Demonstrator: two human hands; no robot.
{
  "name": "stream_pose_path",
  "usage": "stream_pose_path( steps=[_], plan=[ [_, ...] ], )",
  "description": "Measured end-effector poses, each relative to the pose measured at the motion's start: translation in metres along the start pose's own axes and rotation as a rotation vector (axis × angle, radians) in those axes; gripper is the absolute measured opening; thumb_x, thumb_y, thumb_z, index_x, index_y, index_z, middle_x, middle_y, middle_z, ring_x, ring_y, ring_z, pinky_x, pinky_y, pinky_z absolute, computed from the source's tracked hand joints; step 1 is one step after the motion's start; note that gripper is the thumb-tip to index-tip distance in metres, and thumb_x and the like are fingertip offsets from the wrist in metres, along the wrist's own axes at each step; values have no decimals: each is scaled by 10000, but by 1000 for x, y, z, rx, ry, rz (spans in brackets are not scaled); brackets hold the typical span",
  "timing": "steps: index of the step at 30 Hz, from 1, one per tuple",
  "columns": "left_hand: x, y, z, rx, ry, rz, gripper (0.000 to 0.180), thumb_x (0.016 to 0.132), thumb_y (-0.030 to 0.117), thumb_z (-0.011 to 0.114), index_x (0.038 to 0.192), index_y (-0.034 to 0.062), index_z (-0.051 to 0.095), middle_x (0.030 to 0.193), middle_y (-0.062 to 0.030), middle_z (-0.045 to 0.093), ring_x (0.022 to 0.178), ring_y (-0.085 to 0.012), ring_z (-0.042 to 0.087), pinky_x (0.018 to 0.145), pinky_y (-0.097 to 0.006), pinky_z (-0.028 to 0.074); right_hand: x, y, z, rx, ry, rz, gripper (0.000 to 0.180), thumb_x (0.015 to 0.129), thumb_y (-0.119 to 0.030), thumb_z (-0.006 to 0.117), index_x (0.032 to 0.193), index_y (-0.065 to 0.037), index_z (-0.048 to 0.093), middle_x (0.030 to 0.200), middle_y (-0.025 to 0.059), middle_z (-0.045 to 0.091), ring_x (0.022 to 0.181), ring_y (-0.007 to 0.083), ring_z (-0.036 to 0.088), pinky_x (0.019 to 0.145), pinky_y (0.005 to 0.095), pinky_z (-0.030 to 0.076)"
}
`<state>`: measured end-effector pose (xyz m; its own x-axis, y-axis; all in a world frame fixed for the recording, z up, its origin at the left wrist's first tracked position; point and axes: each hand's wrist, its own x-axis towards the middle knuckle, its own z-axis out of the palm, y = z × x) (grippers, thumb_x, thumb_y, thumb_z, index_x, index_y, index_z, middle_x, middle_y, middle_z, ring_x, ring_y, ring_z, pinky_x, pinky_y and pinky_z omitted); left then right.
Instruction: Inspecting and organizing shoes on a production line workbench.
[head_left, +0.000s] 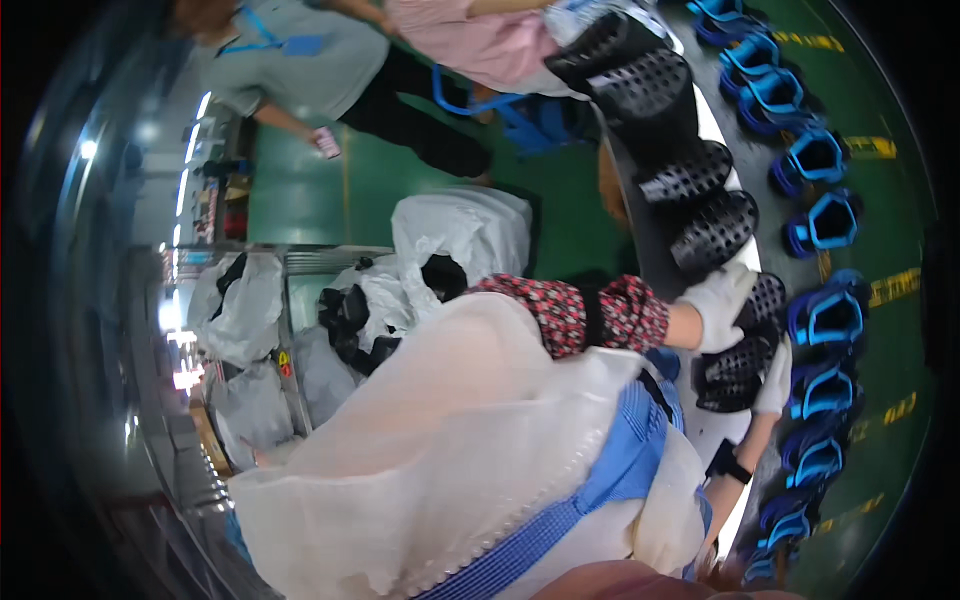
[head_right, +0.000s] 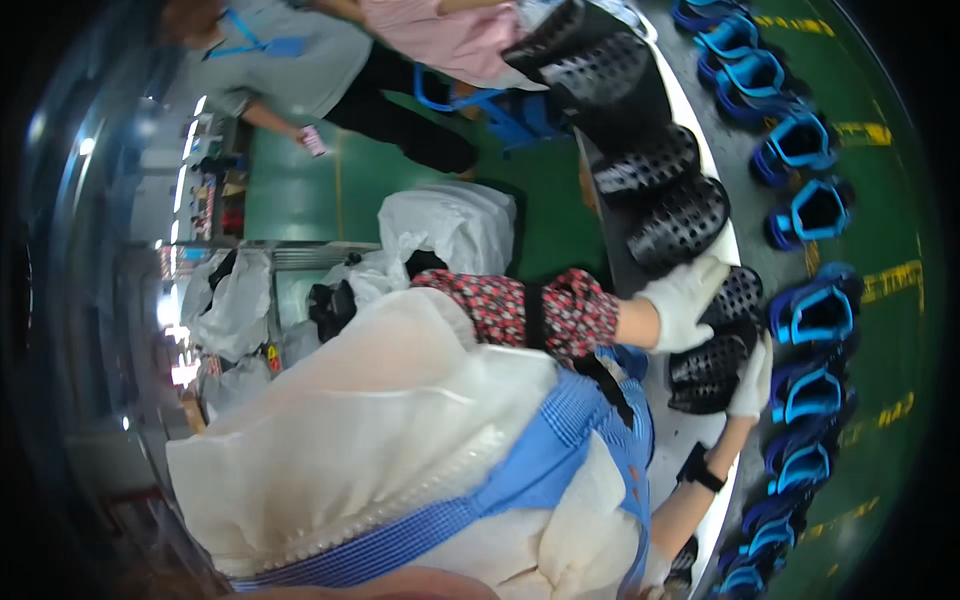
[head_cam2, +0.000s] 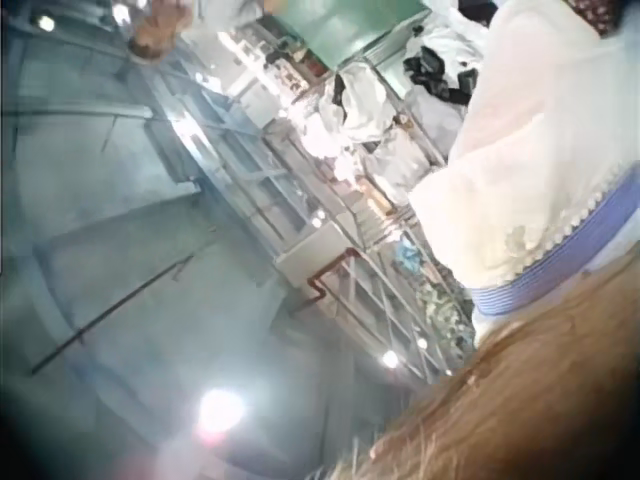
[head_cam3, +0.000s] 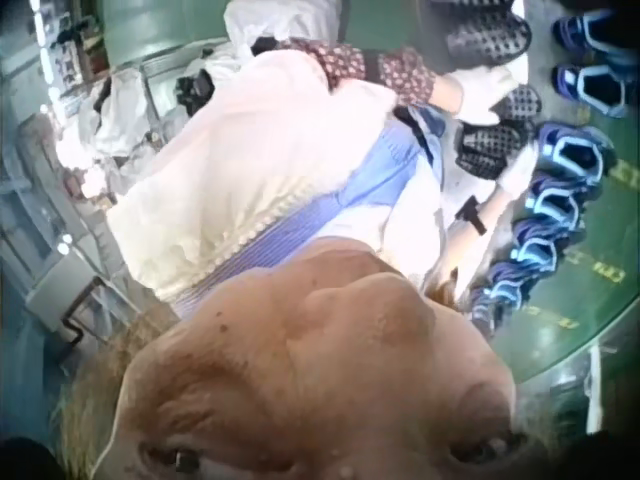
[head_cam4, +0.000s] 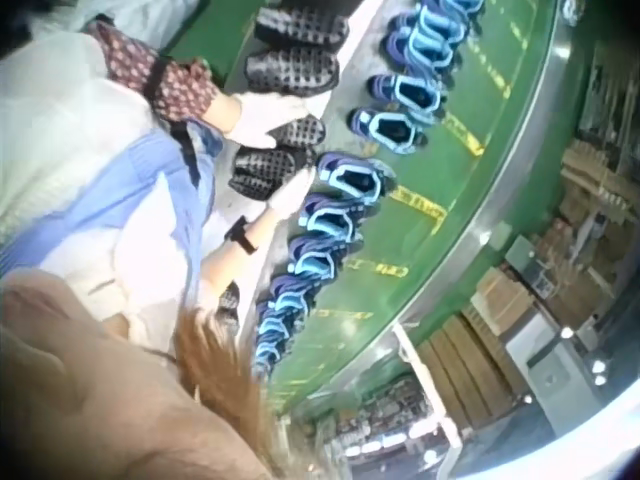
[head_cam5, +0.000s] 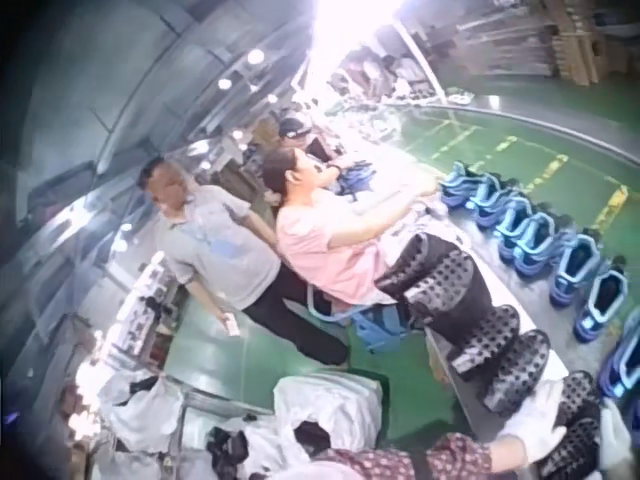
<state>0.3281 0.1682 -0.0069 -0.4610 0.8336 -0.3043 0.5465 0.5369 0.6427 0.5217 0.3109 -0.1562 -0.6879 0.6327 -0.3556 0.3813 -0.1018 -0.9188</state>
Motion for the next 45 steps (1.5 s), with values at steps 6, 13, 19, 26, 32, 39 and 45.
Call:
stream_pose_path(
  steps=[6,13,19,26,32,39,45],
  plan=[
    [-8,-23,3,89,102,80,784,684,288,638,1309,-45,301,1284,-278,344,1215,-404,325,1048,-398,268,-7,-49,27,-159,65,-8,457,941,-347,408,1263,-30,476,1254,120,523,1184,186,460,1011,265,293],
    [-8,-9,14,82,-99,156,815,679,173,679,1341,-25,247,1309,-255,300,1187,-412,354,1006,-391,333,-31,-18,11,-284,144,72,493,896,-413,446,1238,-61,493,1218,183,527,1153,298,485,970,316,350],
    [13,-12,3,157,-211,229,868,698,363,690,1344,-28,262,1309,-269,323,1206,-388,376,1008,-370,342,-67,-30,7,-373,308,145,521,862,-416,493,1252,-70,477,1178,195,541,1071,320,532,923,345,394],
    [57,-11,17,163,-284,113,985,681,510,690,1353,-61,250,1282,-286,409,1214,-353,406,1007,-356,331,-121,-17,25,-146,476,238,619,791,-315,610,1270,26,417,1176,240,530,1035,315,560,885,359,430],
    [58,-14,27,65,-356,155,956,694,496,693,1352,-43,257,1227,-269,476,1172,-316,465,979,-339,361,-130,-26,44,-93,517,316,705,751,-300,642,1302,36,359,1188,250,510,1098,344,505,937,365,393],
    [52,55,8,440,-291,902,597,698,389,677,1153,32,530,1152,-148,544,1053,-321,513,913,-383,398,-135,-33,41,-311,516,313,655,759,-281,626,1287,25,388,1218,244,485,1116,353,486,951,380,383],
    [82,82,44,931,-895,683,855,560,478,724,1245,38,461,1222,-145,512,1105,-291,511,949,-363,404,-133,-69,36,-412,421,69,580,722,-297,650,1192,-1,486,1164,204,535,1063,353,509,942,392,381]
  ],
)
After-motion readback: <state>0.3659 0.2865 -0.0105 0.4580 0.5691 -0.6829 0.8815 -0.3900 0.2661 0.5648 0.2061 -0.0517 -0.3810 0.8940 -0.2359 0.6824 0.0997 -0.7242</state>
